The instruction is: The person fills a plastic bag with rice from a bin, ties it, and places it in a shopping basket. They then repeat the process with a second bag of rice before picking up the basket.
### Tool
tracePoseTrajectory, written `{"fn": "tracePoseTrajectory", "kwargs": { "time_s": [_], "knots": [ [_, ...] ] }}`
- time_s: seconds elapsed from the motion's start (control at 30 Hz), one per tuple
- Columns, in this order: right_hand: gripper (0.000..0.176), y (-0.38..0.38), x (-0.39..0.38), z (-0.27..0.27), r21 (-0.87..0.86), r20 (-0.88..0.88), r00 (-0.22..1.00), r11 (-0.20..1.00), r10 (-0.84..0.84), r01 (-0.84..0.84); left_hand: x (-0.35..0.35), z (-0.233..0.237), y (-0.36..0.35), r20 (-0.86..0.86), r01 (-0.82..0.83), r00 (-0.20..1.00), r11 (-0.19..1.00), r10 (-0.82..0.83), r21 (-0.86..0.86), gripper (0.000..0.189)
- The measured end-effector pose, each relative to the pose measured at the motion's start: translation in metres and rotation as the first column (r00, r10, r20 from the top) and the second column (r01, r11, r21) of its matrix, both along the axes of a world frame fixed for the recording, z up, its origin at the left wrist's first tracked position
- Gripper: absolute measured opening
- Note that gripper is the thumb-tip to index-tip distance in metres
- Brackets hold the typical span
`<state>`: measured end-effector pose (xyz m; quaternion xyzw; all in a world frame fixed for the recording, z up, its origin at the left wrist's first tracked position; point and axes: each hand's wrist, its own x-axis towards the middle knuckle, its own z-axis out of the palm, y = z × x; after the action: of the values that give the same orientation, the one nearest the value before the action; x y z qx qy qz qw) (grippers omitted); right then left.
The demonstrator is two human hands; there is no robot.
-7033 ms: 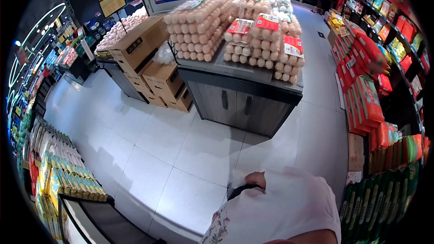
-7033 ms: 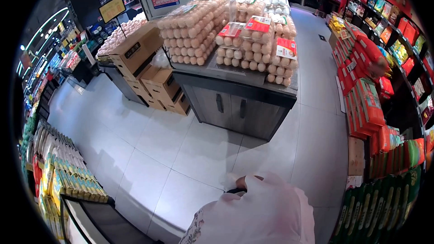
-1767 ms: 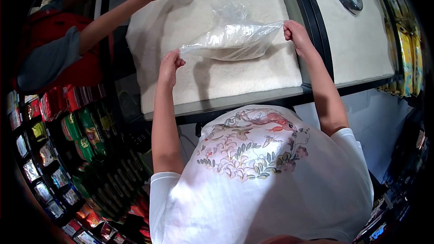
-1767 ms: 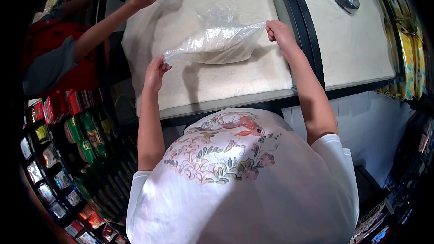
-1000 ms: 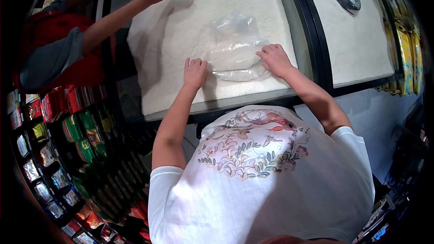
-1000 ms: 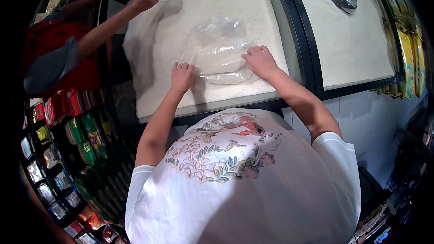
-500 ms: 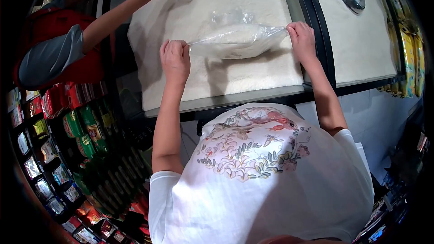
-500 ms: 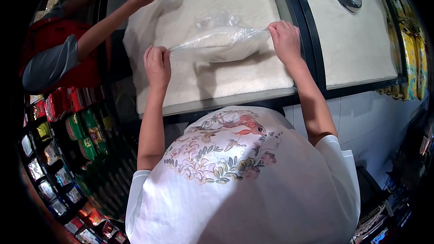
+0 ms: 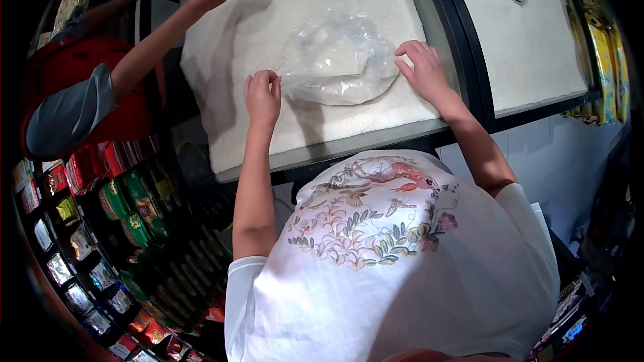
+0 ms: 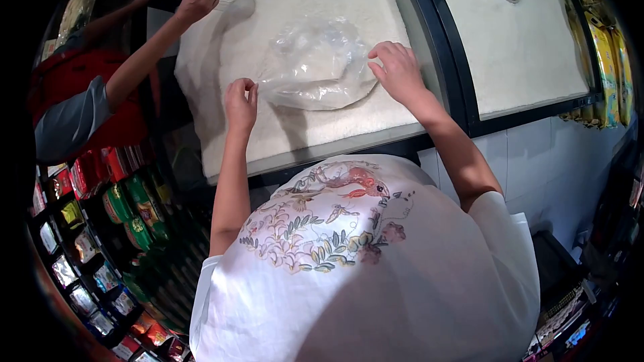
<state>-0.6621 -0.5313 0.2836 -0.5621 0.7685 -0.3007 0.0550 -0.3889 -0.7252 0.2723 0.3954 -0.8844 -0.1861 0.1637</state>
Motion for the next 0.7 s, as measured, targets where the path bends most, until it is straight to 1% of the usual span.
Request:
{"fn": "tracePoseTrajectory", "kwargs": {
  "time_s": [0.03,0.07,0.1,0.13,0.17,0.2,0.23,0.3,0.33,0.37,0.43,0.47,0.53,0.57,0.63,0.67,0.7],
  "knots": [
    [0.013,-0.005,0.004,-0.002,-0.002,-0.001,1.0,1.0,-0.006,0.006,0.0,0.0,0.0,-0.031,0.01,0.999,0.999,-0.011,-0.037,0.018],
    [0.016,-0.011,0.006,-0.006,-0.019,-0.029,0.999,0.999,0.026,-0.027,0.0,0.0,0.0,-0.061,0.018,0.998,0.997,-0.022,-0.072,0.021],
    [0.019,-0.017,0.008,-0.011,-0.035,-0.056,0.997,0.998,0.058,-0.06,-0.004,0.006,0.003,-0.06,0.022,0.998,0.997,-0.026,-0.073,0.021],
    [0.019,-0.024,0.008,-0.017,-0.037,-0.055,0.997,0.998,0.055,-0.057,-0.01,0.011,0.01,-0.048,0.067,0.996,0.988,-0.074,-0.14,0.023],
    [0.022,-0.032,0.007,-0.024,-0.032,-0.119,0.985,0.991,0.126,-0.131,-0.015,0.016,0.015,-0.033,0.111,0.992,0.972,-0.121,-0.207,0.026],
    [0.026,-0.039,0.007,-0.03,-0.025,-0.184,0.964,0.979,0.195,-0.202,-0.017,0.014,0.019,0.001,0.175,0.984,0.958,-0.179,-0.227,0.028],
    [0.026,-0.044,0.009,-0.035,-0.031,-0.186,0.964,0.98,0.19,-0.199,-0.019,0.012,0.021,0.001,0.178,0.983,0.956,-0.183,-0.233,0.028],
    [0.026,-0.052,0.013,-0.047,0.134,-0.325,0.869,0.927,0.374,-0.349,-0.02,0.006,0.022,0.147,0.267,0.96,0.936,-0.238,-0.23,0.025],
    [0.019,-0.054,0.01,-0.06,0.23,-0.325,0.855,0.911,0.403,-0.342,-0.018,-0.001,0.018,0.183,0.262,0.958,0.934,-0.221,-0.242,0.018],
    [0.019,-0.054,0.008,-0.058,0.23,-0.326,0.855,0.911,0.403,-0.342,-0.017,-0.003,0.016,0.183,0.261,0.958,0.934,-0.221,-0.243,0.018],
    [0.01,-0.053,0.0,-0.054,0.454,-0.285,0.854,0.846,0.435,-0.28,-0.012,-0.007,0.011,0.206,0.172,0.97,0.967,-0.133,-0.188,0.011],
    [0.01,-0.051,-0.004,-0.05,0.456,-0.283,0.85,0.842,0.445,-0.289,-0.008,-0.004,0.01,0.207,0.163,0.971,0.969,-0.123,-0.186,0.011],
    [0.006,-0.042,-0.012,-0.033,0.169,-0.19,0.938,0.951,0.289,-0.259,-0.004,0.008,0.008,-0.063,0.044,0.996,0.981,-0.057,-0.191,0.007],
    [0.006,-0.04,-0.015,-0.021,0.176,-0.189,0.936,0.948,0.297,-0.266,-0.002,0.018,0.007,-0.063,0.037,0.997,0.982,-0.049,-0.184,0.007],
    [0.006,-0.034,-0.023,0.009,0.022,-0.177,0.952,0.968,0.248,-0.248,-0.003,0.046,0.004,-0.19,-0.02,0.982,0.985,-0.013,-0.169,0.006],
    [0.006,-0.032,-0.025,0.026,0.031,-0.177,0.952,0.968,0.25,-0.249,-0.005,0.059,0.004,-0.193,-0.021,0.981,0.987,-0.011,-0.161,0.006],
    [0.006,-0.03,-0.026,0.043,-0.019,-0.181,0.957,0.972,0.227,-0.234,-0.007,0.071,0.003,-0.239,-0.039,0.971,0.985,-0.002,-0.17,0.007]
  ]
}}
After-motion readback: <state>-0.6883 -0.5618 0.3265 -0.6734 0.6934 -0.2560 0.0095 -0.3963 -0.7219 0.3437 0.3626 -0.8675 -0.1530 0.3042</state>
